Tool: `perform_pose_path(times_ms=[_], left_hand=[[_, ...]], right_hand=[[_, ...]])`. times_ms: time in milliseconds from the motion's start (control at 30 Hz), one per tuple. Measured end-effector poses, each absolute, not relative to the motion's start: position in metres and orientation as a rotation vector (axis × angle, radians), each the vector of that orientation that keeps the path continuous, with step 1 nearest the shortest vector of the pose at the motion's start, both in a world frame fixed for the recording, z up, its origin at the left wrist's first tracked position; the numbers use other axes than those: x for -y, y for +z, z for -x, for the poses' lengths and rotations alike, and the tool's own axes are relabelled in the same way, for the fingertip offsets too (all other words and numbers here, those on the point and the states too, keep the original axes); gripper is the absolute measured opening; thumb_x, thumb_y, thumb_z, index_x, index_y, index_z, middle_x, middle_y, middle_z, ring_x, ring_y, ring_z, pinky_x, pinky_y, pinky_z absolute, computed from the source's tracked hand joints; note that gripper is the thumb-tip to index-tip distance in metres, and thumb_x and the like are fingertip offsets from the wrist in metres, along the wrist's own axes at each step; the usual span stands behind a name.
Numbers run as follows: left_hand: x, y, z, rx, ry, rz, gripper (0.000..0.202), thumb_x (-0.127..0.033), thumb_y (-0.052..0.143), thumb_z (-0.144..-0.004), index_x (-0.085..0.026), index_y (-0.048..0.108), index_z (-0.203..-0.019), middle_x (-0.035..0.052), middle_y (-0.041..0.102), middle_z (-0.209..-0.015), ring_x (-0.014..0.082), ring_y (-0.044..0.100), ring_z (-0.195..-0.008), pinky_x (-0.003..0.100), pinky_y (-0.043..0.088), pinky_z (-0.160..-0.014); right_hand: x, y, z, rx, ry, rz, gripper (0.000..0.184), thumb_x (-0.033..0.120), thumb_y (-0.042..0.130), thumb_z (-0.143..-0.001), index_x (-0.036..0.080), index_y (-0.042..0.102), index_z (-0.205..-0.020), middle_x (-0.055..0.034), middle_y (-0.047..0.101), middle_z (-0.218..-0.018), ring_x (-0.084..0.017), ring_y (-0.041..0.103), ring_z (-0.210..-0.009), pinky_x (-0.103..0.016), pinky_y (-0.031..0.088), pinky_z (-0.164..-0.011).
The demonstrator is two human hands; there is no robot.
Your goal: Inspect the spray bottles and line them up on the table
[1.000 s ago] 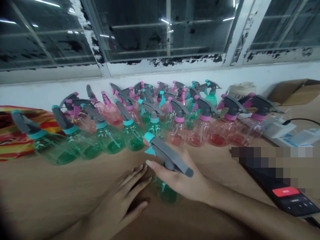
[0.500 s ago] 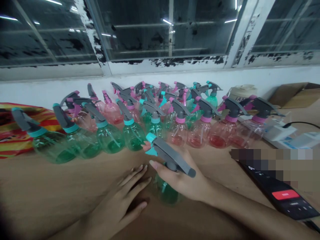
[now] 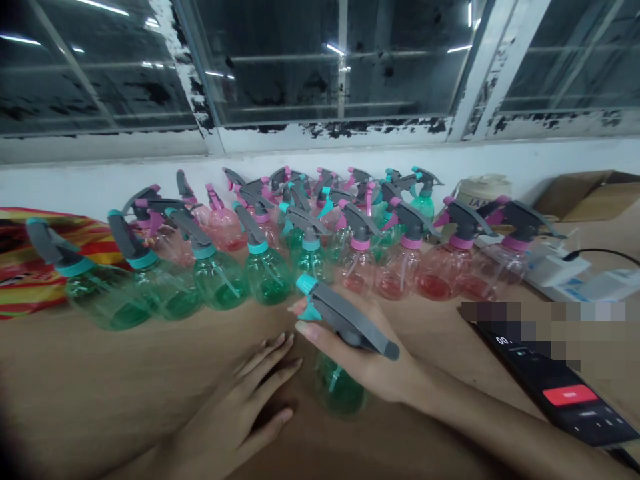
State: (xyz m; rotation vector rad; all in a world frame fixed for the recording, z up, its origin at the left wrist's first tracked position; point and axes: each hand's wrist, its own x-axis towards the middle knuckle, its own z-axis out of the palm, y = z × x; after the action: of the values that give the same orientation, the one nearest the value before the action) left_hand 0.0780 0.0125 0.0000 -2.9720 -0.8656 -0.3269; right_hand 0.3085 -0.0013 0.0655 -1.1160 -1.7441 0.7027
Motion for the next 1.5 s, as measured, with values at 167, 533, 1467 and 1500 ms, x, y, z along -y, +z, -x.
perform_pose_path(times_ms=[167, 533, 1467, 1500], left_hand=[[-0.0125, -0.0014, -0.0771, 0.872, -0.326, 2.981, 0.048, -0.036, 0.053, -0.091, -0.020, 0.043, -0.135, 0.0082, 0.029, -0.148, 0.0272, 0.031, -0.132, 0.047, 0.035, -0.103], [-0.0121, -0.0023, -0.0770, 0.880, -0.324, 2.983, 0.047, -0.037, 0.053, -0.091, -0.020, 0.043, -0.134, 0.0078, 0.029, -0.148, 0.0268, 0.030, -0.133, 0.046, 0.034, -0.104], [-0.0122, 0.0007, -0.0782, 0.894, -0.298, 2.999, 0.051, -0.036, 0.053, -0.091, -0.020, 0.039, -0.137, 0.0082, 0.030, -0.147, 0.0268, 0.030, -0.133, 0.047, 0.034, -0.104], [-0.0124, 0.0006, -0.0780, 0.891, -0.298, 3.000, 0.051, -0.036, 0.053, -0.091, -0.020, 0.039, -0.137, 0.0084, 0.030, -0.147, 0.0270, 0.029, -0.133, 0.047, 0.034, -0.104]], right_hand=[[0.0030, 0.0692, -0.3080, 1.723, 0.767, 1.047, 0.030, 0.032, 0.058, -0.083, 0.029, 0.061, -0.113, -0.0017, 0.067, -0.112, -0.020, 0.058, -0.111, -0.037, 0.045, -0.098], [0.0048, 0.0661, -0.3073, 1.667, 0.832, 1.048, 0.032, 0.031, 0.062, -0.081, 0.030, 0.062, -0.112, -0.0016, 0.068, -0.110, -0.021, 0.059, -0.109, -0.038, 0.045, -0.098], [0.0041, 0.0667, -0.3100, 1.776, 0.747, 1.095, 0.037, 0.036, 0.059, -0.082, 0.029, 0.058, -0.118, -0.0028, 0.067, -0.112, -0.022, 0.057, -0.113, -0.040, 0.044, -0.099], [0.0041, 0.0665, -0.3098, 1.772, 0.745, 1.090, 0.037, 0.036, 0.059, -0.082, 0.029, 0.058, -0.119, -0.0027, 0.066, -0.114, -0.022, 0.056, -0.113, -0.040, 0.043, -0.100]])
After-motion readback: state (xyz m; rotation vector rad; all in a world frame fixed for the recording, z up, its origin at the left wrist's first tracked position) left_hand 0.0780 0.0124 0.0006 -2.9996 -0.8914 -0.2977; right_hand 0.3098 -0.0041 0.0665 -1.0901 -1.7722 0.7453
